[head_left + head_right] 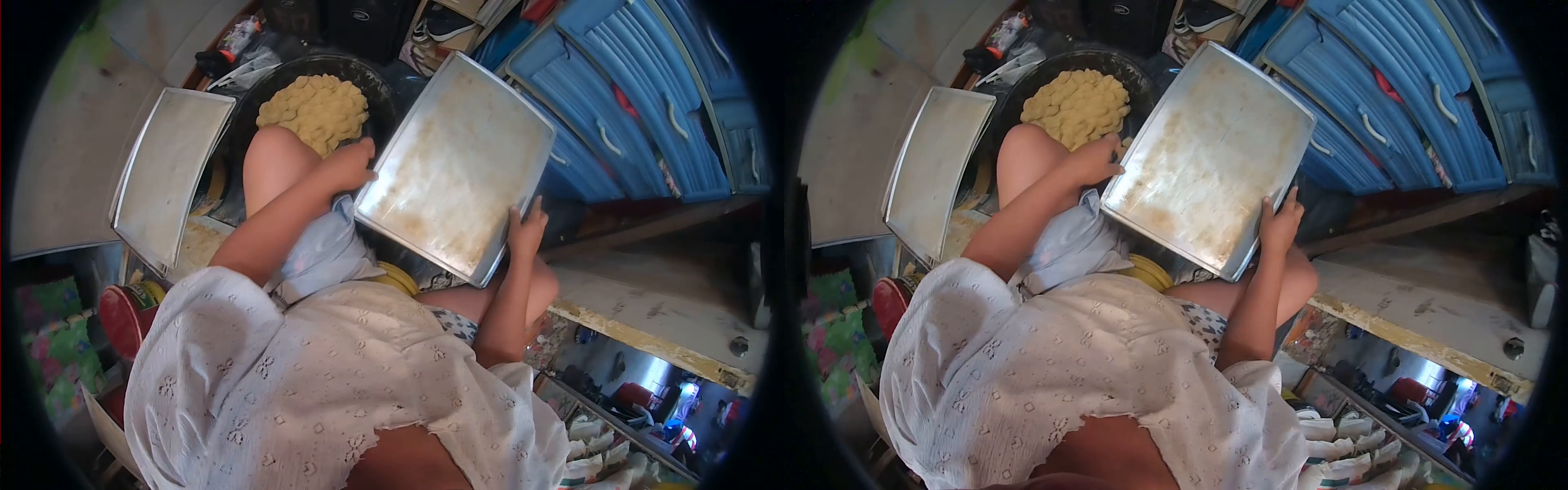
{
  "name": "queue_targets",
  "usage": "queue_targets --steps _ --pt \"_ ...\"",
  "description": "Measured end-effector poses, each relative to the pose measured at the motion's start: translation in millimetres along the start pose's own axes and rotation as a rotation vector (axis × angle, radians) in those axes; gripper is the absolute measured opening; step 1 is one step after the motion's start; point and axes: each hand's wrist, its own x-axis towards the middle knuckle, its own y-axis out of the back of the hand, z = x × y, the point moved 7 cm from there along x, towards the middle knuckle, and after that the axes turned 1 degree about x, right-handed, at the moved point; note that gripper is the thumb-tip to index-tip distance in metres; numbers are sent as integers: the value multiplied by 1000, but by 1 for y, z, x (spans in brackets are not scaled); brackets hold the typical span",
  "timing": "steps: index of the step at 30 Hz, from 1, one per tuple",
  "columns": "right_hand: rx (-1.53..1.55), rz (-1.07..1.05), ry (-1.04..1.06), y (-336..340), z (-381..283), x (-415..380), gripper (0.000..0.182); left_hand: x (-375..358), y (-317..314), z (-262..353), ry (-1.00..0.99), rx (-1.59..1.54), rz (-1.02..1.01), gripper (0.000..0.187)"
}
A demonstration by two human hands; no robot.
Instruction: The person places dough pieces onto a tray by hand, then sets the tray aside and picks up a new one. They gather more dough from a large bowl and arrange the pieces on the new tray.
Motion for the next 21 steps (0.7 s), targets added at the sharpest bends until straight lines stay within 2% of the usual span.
queue_targets --steps 1,2,5,6,7,9,10,11,12,13,14,16,18,20,21 --pt "1 134 183 14 -22 -2 64 -21 24 23 -75 152 284 34" --pt "2 267 361 29 -45 -10 66 -40 33 43 -66 235 234 37" --pt "59 422 536 87 -143 -30 69 -106 22 78 -117 544 77 42" --pt "100 462 574 99 -168 -35 68 -125 13 79 -196 548 122 41" --pt "104 457 572 99 -183 -33 68 -142 5 76 -271 553 175 40" --pt "63 565 611 96 -210 -29 68 -162 -16 56 -296 628 151 35" --pt "78 554 618 65 -205 -14 68 -169 -24 49 -326 698 124 31" --pt "-147 372 546 0 -184 11 69 -176 -26 44 -305 703 122 31" --pt "-370 189 471 -55 -162 23 72 -182 -26 36 -252 518 94 26" --pt "-336 91 431 -81 -145 22 75 -188 -23 30 -202 334 70 20" --pt "-301 11 404 -95 -141 28 78 -191 -14 30 -193 342 94 20" --pt "-267 -5 391 -94 -147 26 78 -217 28 34 -176 93 317 18" --pt "-252 -23 367 -87 -157 20 80 -232 57 41 -175 37 333 15" --pt "289 -326 650 -76 -211 -18 78 -239 72 44 -183 -180 303 12" --pt "345 -604 800 -72 -248 -56 76 -239 77 49 -198 -265 303 12"
